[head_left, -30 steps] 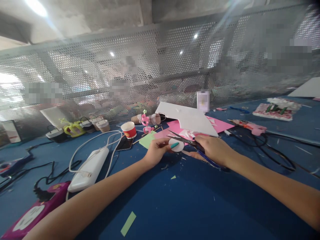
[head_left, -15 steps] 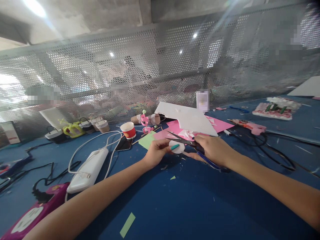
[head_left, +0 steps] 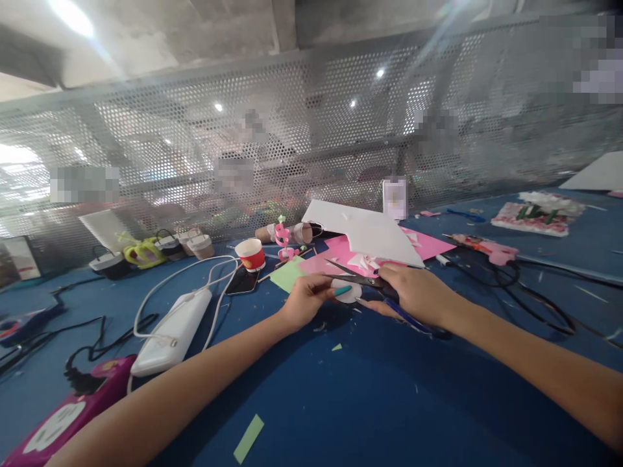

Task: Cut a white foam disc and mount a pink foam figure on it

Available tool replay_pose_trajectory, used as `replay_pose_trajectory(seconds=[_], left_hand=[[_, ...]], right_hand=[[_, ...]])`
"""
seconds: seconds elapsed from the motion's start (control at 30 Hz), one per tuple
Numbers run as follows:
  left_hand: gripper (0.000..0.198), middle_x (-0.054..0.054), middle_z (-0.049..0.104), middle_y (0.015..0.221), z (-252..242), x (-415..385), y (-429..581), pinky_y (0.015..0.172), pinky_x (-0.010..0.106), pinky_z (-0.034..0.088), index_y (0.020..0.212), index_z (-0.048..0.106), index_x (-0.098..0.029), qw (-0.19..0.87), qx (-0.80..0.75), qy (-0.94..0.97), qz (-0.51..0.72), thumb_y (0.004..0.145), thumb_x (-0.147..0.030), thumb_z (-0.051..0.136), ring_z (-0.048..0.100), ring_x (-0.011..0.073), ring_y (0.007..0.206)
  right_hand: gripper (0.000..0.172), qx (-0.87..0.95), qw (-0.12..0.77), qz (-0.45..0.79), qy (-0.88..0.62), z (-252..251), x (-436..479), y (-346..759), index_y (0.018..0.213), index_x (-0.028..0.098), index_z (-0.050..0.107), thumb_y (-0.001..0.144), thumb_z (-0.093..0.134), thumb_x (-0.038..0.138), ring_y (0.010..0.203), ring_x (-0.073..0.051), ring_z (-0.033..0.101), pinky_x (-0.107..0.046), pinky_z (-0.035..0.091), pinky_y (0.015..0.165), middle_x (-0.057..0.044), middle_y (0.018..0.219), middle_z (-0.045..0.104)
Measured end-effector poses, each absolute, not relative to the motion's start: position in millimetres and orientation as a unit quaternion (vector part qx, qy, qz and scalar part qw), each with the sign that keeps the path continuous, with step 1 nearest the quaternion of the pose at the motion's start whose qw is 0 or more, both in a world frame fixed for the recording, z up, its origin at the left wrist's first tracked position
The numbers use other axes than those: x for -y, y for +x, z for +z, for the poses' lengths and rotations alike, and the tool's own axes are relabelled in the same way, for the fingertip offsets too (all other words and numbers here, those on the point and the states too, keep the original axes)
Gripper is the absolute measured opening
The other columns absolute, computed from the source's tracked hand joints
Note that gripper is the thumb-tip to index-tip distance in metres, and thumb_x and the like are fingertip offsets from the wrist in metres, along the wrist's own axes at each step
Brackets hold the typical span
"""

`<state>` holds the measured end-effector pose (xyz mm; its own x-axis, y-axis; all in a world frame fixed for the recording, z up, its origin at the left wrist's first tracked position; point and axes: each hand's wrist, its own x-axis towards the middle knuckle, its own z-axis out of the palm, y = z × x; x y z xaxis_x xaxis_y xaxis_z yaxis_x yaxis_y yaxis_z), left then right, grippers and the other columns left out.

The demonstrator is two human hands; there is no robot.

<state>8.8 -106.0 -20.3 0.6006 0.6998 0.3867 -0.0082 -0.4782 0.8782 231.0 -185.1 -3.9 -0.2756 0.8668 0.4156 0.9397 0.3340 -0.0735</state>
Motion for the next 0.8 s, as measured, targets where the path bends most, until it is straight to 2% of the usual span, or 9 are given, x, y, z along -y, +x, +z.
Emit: replay_pose_trajectory(seconds=[0.2, 0.37, 0.53, 0.67, 0.8], left_hand=[[0.026, 0.004, 0.063, 0.073, -19, 107, 10, 0.061, 0.026, 0.051, 0.078, 0.07, -0.013, 0.469, -0.22, 0.767, 0.379, 0.072, -0.038, 0.07, 0.059, 0.0121, 0.062], [0.025, 0.006, 0.063, 0.076, -19, 107, 7, 0.061, 0.027, 0.05, 0.089, 0.071, -0.013, 0.417, -0.208, 0.805, 0.367, 0.076, -0.034, 0.066, 0.059, 0.0134, 0.064], [0.021, 0.006, 0.064, 0.073, -17, 106, 6, 0.062, 0.027, 0.05, 0.075, 0.071, -0.013, 0.383, -0.2, 0.823, 0.369, 0.077, -0.033, 0.066, 0.059, 0.0138, 0.065], [0.02, 0.006, 0.066, 0.075, -18, 106, 8, 0.063, 0.027, 0.051, 0.075, 0.071, -0.013, 0.453, -0.221, 0.779, 0.374, 0.074, -0.034, 0.07, 0.061, 0.0134, 0.065], [0.033, 0.006, 0.071, 0.086, -17, 108, 11, 0.072, 0.027, 0.053, 0.093, 0.069, -0.015, 0.586, -0.223, 0.69, 0.361, 0.066, -0.031, 0.077, 0.065, 0.0142, 0.074]], right_hand=[[0.045, 0.797, 0.201, -0.118, -0.558, -9, 184, 231, 0.092, 0.013, 0.059, 0.079, 0.05, 0.055, 0.087, -0.034, 0.065, -0.043, 0.051, 0.066, -0.02, 0.102, 0.064], [0.05, 0.808, 0.21, -0.136, -0.533, -13, 184, 230, 0.097, 0.011, 0.058, 0.078, 0.051, 0.057, 0.099, -0.035, 0.061, -0.046, 0.05, 0.076, -0.024, 0.109, 0.06], [0.037, 0.803, 0.19, -0.083, -0.558, -6, 187, 230, 0.088, 0.016, 0.057, 0.081, 0.05, 0.051, 0.08, -0.03, 0.065, -0.039, 0.049, 0.063, -0.015, 0.091, 0.064], [0.032, 0.794, 0.203, -0.076, -0.568, -3, 186, 230, 0.082, 0.018, 0.055, 0.079, 0.051, 0.05, 0.08, -0.03, 0.065, -0.038, 0.047, 0.061, -0.013, 0.089, 0.064], [0.031, 0.778, 0.248, -0.04, -0.576, -3, 186, 227, 0.085, 0.018, 0.054, 0.079, 0.052, 0.049, 0.084, -0.03, 0.064, -0.039, 0.047, 0.065, -0.013, 0.093, 0.064]])
